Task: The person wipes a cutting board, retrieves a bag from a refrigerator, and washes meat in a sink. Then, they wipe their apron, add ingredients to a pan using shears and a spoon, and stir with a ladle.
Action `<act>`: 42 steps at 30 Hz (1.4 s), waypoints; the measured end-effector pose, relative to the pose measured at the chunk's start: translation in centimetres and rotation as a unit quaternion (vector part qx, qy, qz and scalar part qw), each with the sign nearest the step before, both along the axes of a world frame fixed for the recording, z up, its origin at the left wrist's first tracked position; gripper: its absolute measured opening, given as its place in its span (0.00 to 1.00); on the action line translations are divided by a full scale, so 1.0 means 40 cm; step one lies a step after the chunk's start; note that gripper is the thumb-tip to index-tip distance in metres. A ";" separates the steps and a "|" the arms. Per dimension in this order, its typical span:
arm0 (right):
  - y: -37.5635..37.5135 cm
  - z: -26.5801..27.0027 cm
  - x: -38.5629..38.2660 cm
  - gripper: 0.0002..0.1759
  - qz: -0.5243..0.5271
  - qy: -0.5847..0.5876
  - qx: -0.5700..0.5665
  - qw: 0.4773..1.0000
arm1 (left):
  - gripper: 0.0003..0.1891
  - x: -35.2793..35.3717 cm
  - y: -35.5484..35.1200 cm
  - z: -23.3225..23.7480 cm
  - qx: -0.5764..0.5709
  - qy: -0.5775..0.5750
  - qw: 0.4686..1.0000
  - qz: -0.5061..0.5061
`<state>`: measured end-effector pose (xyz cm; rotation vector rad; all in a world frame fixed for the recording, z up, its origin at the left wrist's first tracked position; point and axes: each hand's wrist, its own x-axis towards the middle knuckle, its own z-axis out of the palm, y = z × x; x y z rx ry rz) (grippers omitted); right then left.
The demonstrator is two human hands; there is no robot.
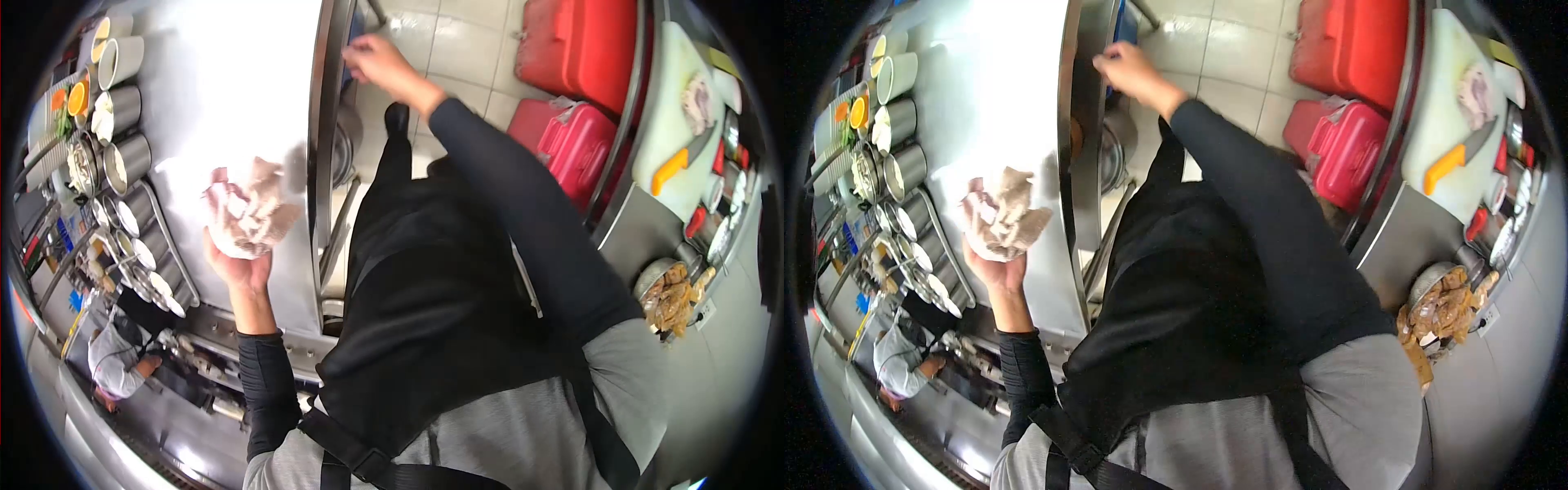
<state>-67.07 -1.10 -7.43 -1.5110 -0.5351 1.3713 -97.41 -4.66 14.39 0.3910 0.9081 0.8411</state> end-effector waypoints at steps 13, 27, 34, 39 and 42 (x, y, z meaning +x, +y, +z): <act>-0.747 0.511 0.110 0.28 -0.191 -0.352 0.170 0.901 | 0.23 0.539 -0.176 0.028 0.118 0.094 0.802 -0.578; -1.461 0.443 0.291 0.28 -0.600 -0.499 -0.088 0.619 | 0.09 1.033 -0.399 0.014 0.363 0.045 0.682 -0.633; -1.268 0.348 0.326 0.27 -0.413 -0.569 -0.312 0.639 | 0.11 1.335 -0.395 0.079 0.405 0.043 0.654 -0.637; -1.303 0.372 0.330 0.19 -0.467 -0.581 -0.328 0.580 | 0.18 1.666 -0.284 -0.016 0.601 0.030 0.521 -0.605; -1.315 0.411 0.315 0.26 -0.442 -0.473 -0.521 0.557 | 0.32 1.822 -0.282 -0.032 0.807 -0.008 0.359 -0.469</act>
